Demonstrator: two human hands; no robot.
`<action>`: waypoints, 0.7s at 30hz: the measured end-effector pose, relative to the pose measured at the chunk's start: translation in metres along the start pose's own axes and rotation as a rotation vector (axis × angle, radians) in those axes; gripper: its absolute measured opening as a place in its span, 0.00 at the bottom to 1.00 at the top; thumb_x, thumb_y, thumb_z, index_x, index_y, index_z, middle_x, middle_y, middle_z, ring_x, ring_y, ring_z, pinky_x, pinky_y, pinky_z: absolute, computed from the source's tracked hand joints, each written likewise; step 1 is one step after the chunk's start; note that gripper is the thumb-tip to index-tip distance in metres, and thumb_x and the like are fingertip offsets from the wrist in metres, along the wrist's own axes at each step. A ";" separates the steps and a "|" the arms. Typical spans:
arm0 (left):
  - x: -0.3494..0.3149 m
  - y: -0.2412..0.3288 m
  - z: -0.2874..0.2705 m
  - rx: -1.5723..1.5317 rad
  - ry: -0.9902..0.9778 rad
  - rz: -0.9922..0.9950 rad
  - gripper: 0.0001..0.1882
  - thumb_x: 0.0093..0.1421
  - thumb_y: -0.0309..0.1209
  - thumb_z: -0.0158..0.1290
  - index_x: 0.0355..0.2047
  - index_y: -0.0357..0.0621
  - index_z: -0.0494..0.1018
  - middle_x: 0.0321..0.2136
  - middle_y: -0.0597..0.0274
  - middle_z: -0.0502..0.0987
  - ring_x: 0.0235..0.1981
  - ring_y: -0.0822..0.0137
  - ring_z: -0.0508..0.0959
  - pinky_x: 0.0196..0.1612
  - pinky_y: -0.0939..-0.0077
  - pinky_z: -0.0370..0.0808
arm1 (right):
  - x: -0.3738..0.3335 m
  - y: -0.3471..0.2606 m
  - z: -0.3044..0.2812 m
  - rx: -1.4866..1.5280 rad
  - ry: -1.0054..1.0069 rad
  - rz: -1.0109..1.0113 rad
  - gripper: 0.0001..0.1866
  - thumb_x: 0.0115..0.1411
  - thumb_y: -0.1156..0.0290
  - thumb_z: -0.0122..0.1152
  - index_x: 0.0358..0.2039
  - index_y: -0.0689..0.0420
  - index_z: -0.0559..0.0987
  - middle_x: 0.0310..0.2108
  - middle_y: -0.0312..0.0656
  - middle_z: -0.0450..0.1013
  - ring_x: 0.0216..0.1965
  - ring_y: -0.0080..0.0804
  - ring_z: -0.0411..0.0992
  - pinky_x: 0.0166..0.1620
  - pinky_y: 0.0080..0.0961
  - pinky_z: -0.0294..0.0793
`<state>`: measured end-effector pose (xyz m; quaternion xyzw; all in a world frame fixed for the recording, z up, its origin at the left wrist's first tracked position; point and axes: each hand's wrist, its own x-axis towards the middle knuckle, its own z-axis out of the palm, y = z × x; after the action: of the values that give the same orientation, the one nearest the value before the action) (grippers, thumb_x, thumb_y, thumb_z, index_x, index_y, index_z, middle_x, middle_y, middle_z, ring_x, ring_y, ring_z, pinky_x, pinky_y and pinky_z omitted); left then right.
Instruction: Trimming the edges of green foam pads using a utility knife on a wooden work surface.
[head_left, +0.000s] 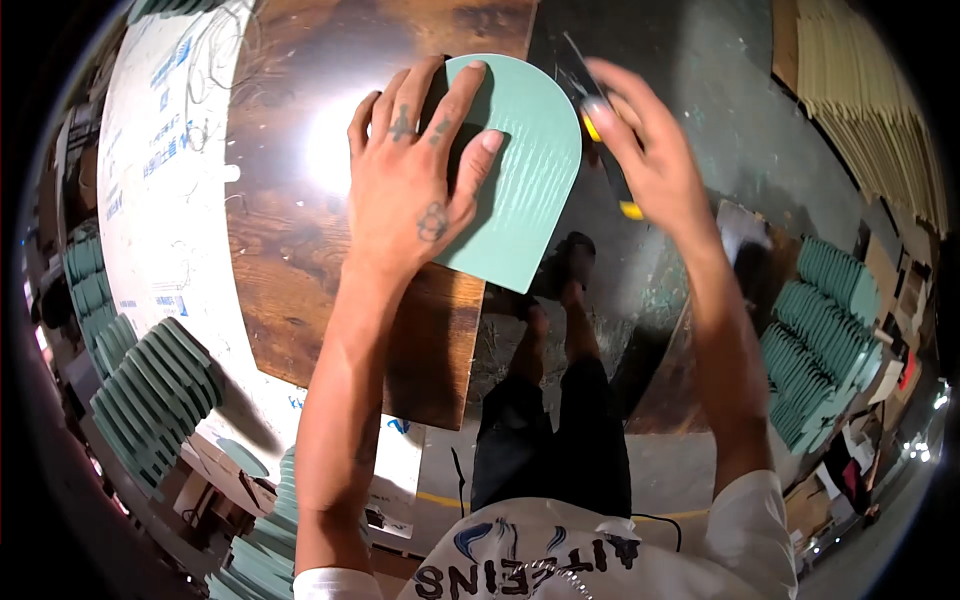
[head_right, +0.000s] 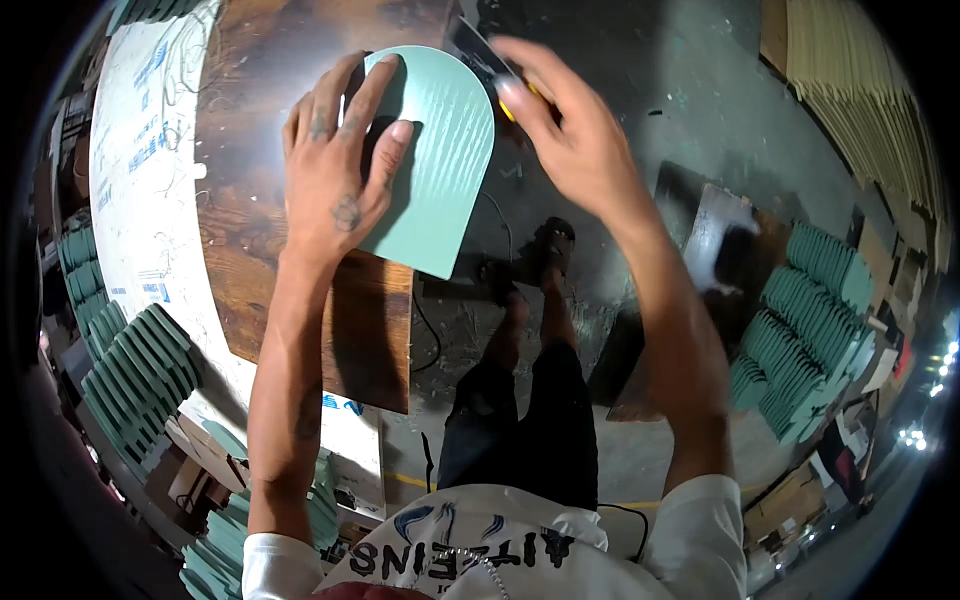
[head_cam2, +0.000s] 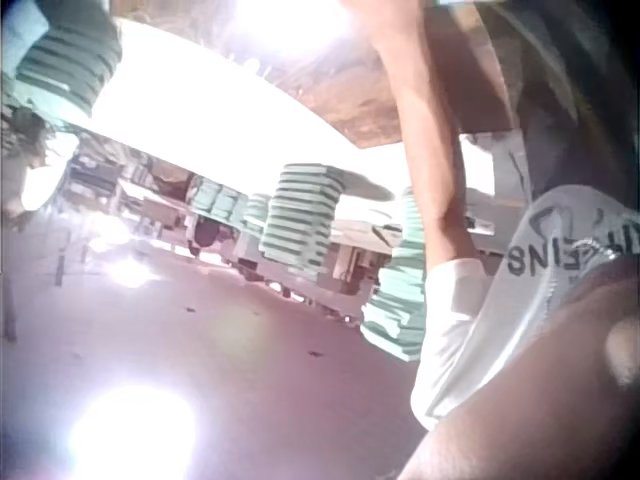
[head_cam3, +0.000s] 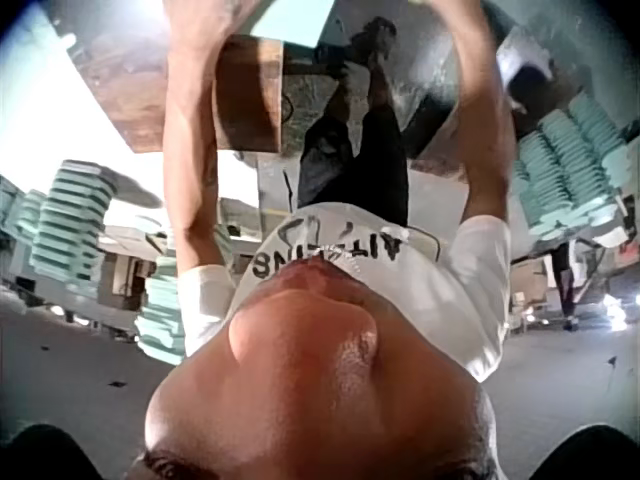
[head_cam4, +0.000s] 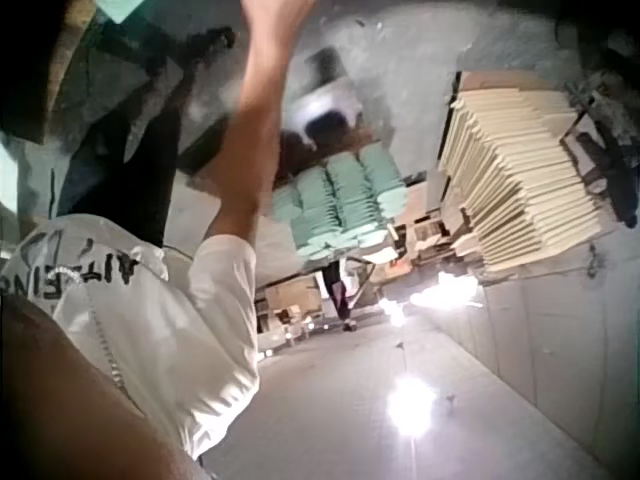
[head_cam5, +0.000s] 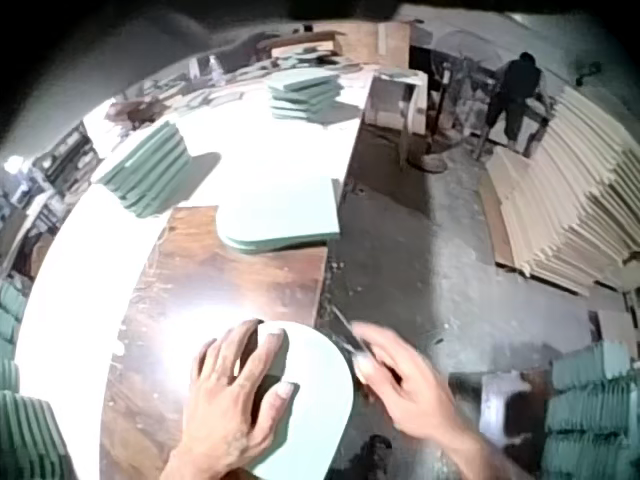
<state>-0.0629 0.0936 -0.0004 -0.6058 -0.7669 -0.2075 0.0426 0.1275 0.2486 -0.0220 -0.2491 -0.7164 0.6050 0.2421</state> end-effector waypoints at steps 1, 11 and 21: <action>-0.001 -0.002 0.002 0.000 -0.013 0.043 0.25 0.70 0.50 0.50 0.63 0.55 0.73 0.60 0.52 0.72 0.61 0.49 0.71 0.67 0.47 0.60 | 0.009 0.007 0.002 -0.122 0.046 -0.118 0.18 0.73 0.71 0.53 0.62 0.51 0.75 0.40 0.42 0.81 0.37 0.27 0.78 0.42 0.29 0.79; -0.001 -0.004 0.007 0.046 0.012 0.055 0.23 0.71 0.48 0.49 0.64 0.59 0.72 0.60 0.57 0.72 0.60 0.52 0.73 0.66 0.49 0.62 | 0.047 0.005 -0.014 -0.268 -0.216 -0.359 0.17 0.68 0.77 0.52 0.56 0.57 0.76 0.48 0.51 0.80 0.50 0.47 0.79 0.53 0.35 0.76; -0.008 -0.008 0.007 0.105 0.010 0.020 0.24 0.72 0.50 0.47 0.64 0.61 0.72 0.62 0.58 0.72 0.61 0.53 0.73 0.67 0.50 0.60 | -0.071 0.002 0.019 -0.617 -0.026 -0.447 0.21 0.66 0.79 0.54 0.51 0.37 0.84 0.41 0.36 0.83 0.40 0.28 0.80 0.40 0.28 0.76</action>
<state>-0.0671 0.0874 -0.0116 -0.6094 -0.7703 -0.1696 0.0803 0.1694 0.1890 -0.0302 -0.1401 -0.9046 0.2963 0.2727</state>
